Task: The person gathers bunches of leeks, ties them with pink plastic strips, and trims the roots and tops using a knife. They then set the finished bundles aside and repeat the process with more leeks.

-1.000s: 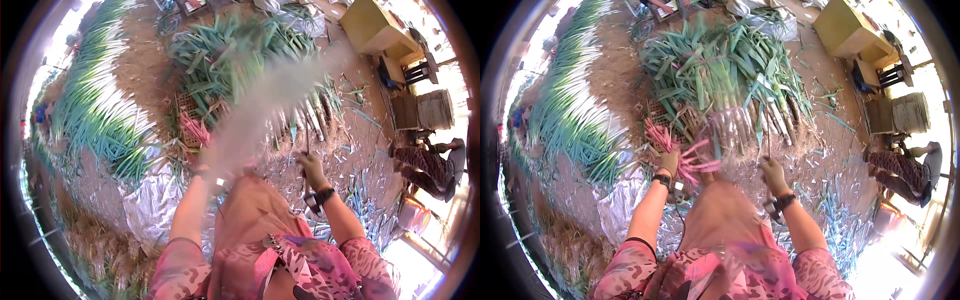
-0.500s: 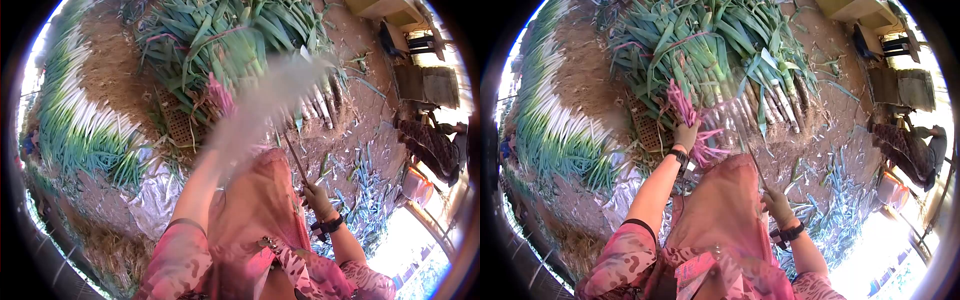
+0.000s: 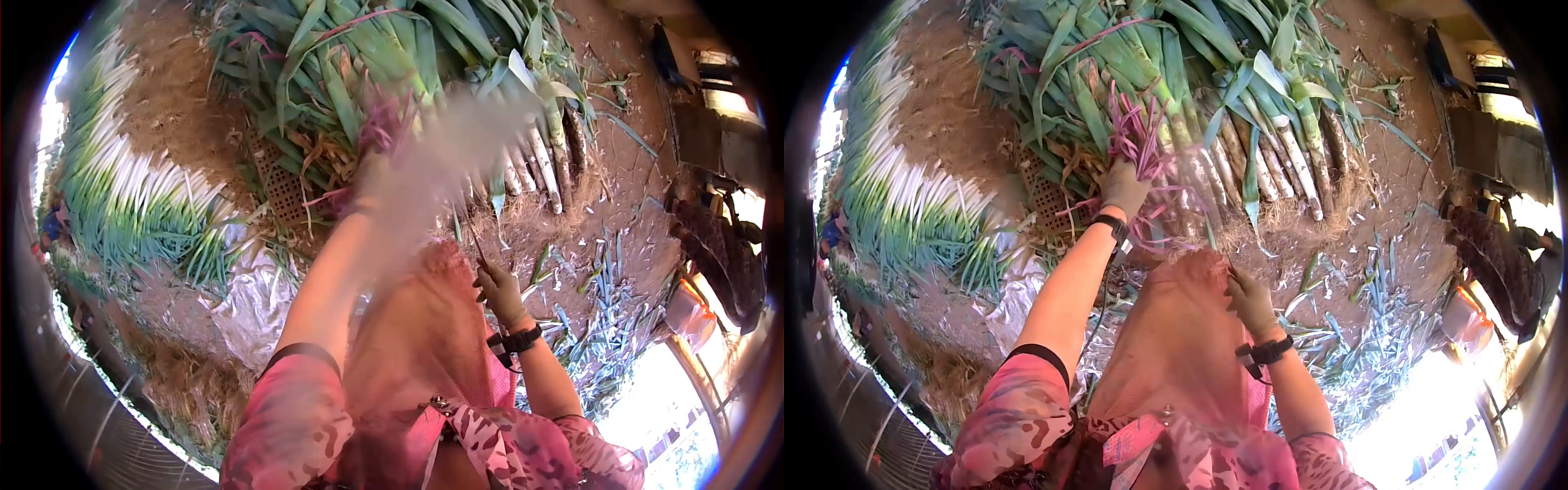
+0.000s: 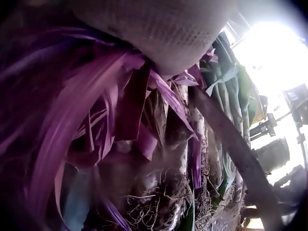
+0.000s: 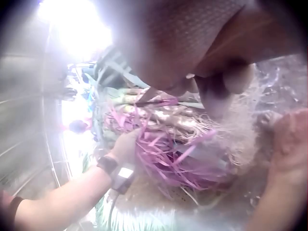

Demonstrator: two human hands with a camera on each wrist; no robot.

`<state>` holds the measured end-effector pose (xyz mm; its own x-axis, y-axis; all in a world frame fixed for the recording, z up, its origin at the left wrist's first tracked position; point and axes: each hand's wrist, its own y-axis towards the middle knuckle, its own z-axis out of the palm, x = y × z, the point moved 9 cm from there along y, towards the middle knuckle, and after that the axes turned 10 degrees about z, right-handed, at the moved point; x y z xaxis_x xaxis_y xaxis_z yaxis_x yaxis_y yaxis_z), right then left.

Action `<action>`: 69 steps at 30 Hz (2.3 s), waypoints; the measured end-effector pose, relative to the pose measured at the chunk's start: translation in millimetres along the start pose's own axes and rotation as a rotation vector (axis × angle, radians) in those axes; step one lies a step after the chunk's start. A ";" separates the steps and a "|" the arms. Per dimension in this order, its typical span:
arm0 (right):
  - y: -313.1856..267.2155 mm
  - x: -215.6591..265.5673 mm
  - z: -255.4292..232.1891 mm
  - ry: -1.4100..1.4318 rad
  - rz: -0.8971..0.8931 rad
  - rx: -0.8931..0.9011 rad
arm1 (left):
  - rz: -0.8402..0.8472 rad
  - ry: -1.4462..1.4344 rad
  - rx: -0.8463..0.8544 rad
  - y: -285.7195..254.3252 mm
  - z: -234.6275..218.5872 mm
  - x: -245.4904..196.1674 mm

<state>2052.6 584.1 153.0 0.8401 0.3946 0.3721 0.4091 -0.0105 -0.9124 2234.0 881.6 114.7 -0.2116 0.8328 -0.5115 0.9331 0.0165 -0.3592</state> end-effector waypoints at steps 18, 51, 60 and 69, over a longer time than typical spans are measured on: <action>-113.7 -44.2 -69.7 0.214 0.327 0.040 | -0.079 -0.415 -0.049 -19.8 7.8 63.0; -61.8 284.0 116.3 0.276 -0.257 0.401 | -0.112 -1.415 -0.213 -101.4 -211.7 73.9; -24.2 310.2 173.7 0.743 -0.198 0.785 | -0.171 -1.762 -0.013 -89.7 -165.6 4.4; -7.5 308.2 142.4 0.822 -0.182 0.786 | -0.136 -1.737 -0.138 -92.1 -163.6 28.2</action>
<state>2257.7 836.6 250.3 0.8880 -0.3896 0.2443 0.4557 0.6746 -0.5808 2189.7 994.1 261.1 -0.2360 -0.6853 -0.6890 0.8802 0.1496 -0.4503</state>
